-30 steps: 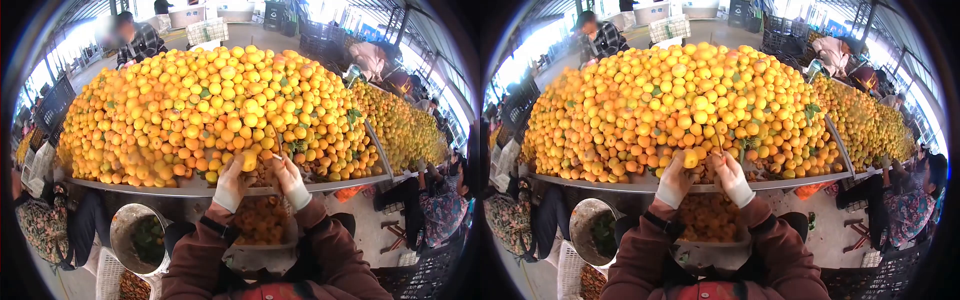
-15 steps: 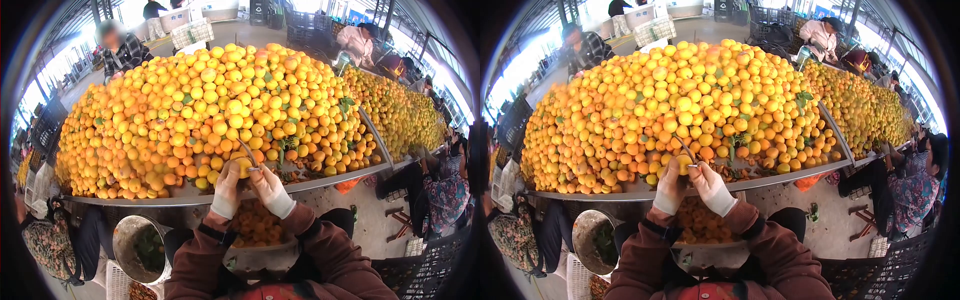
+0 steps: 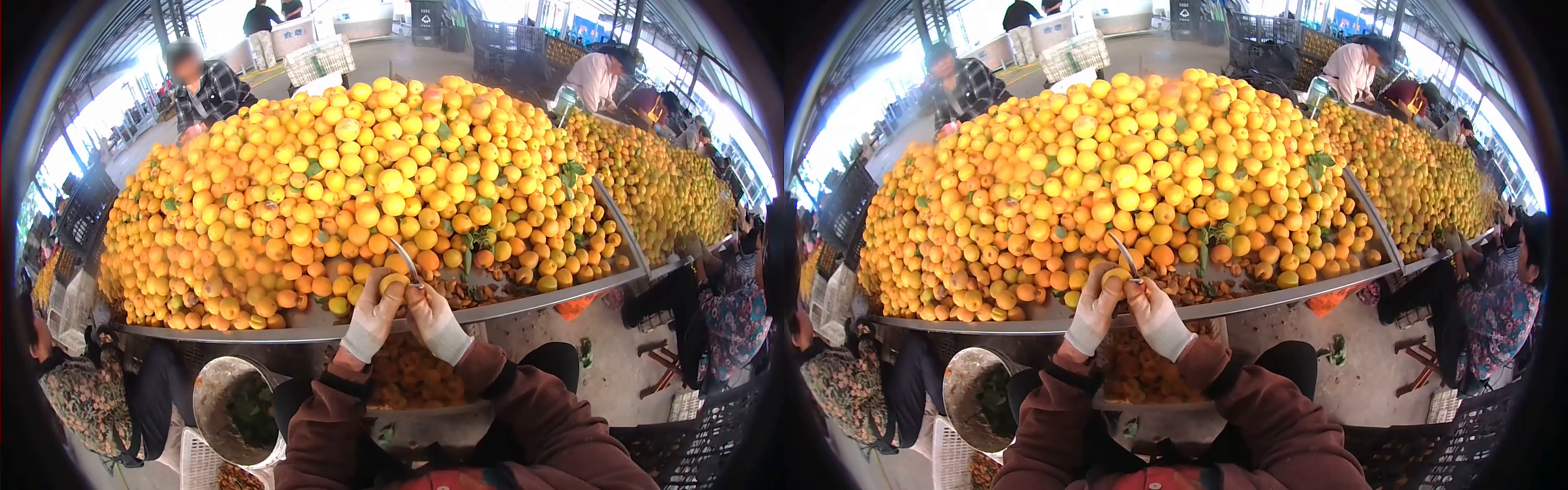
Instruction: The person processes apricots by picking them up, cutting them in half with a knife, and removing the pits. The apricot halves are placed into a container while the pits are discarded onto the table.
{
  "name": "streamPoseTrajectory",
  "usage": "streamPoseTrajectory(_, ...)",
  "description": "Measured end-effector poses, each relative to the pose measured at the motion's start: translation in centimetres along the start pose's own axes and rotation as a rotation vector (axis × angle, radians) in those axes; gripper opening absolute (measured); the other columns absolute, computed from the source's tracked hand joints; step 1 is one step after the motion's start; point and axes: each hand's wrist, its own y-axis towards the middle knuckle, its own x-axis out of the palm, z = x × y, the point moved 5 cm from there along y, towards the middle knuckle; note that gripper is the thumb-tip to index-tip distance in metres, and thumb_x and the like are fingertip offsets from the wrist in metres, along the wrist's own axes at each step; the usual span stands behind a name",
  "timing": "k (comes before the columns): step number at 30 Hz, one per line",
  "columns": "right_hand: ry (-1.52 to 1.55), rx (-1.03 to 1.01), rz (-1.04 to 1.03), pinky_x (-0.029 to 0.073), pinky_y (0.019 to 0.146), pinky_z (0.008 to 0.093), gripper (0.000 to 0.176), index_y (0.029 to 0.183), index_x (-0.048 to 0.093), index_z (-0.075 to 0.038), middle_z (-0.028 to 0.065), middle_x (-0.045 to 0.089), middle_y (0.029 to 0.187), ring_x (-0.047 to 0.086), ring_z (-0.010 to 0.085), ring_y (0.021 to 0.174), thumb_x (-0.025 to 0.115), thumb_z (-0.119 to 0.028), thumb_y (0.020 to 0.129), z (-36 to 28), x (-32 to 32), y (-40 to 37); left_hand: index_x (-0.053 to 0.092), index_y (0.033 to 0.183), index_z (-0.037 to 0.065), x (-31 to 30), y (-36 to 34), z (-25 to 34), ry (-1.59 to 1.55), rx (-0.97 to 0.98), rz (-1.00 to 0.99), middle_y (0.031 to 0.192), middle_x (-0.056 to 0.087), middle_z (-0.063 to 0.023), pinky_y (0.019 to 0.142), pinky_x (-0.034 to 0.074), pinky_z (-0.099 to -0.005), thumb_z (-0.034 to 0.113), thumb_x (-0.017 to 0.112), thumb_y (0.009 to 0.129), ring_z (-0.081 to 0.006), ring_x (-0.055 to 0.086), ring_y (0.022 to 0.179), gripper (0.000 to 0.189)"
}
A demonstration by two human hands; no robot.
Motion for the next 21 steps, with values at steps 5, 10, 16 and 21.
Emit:
streamPoseTrajectory(5,-0.513,-0.133,-0.018,0.048,0.063,0.035,0.031,0.109,0.052,0.0,0.0152,0.062,0.077,0.062,0.0248,0.071,0.054,-0.03,0.1,-3.0,-1.1,0.1,0.051,0.123,0.003,-0.8,0.1,1.8,0.46,0.202,0.013,0.098,0.06,-0.0022,0.073,0.048,-0.0272,0.036,0.059,0.098,-0.0139,0.056,0.084,0.042)
streamPoseTrajectory(10,-0.278,-0.225,0.013,0.051,0.069,0.0368,0.032,0.111,0.055,0.001,0.0182,0.067,0.086,0.068,0.0312,0.082,0.056,-0.028,0.098,-2.6,-0.8,0.1,0.054,0.124,0.004,-1.0,0.4,-0.2,-0.544,-0.175,0.201,0.1,0.065,-0.0098,0.08,0.049,-0.0347,0.039,0.052,0.1,-0.022,0.063,0.09,0.042)
streamPoseTrajectory(16,-0.183,-0.1,-0.037,0.047,0.069,0.0257,0.035,0.118,0.053,0.005,0.0024,0.062,0.093,0.055,0.0093,0.084,0.053,-0.026,0.102,-1.8,0.7,-1.6,0.055,0.126,0.006,-0.2,-0.1,1.1,0.061,-0.09,0.18,0.102,0.065,-0.0087,0.082,0.049,-0.0352,0.053,0.04,0.101,-0.0207,0.062,0.091,0.055)
streamPoseTrajectory(21,-0.331,-0.153,0.029,0.05,0.071,0.0348,0.041,0.117,0.052,0.004,0.0176,0.065,0.09,0.064,0.0289,0.085,0.054,-0.033,0.1,-3.5,0.9,-2.1,0.057,0.123,0.007,1.9,-0.2,-1.2,-0.611,-0.27,0.225,0.103,0.065,-0.0074,0.081,0.049,-0.0332,0.062,0.041,0.098,-0.0196,0.061,0.091,0.063)
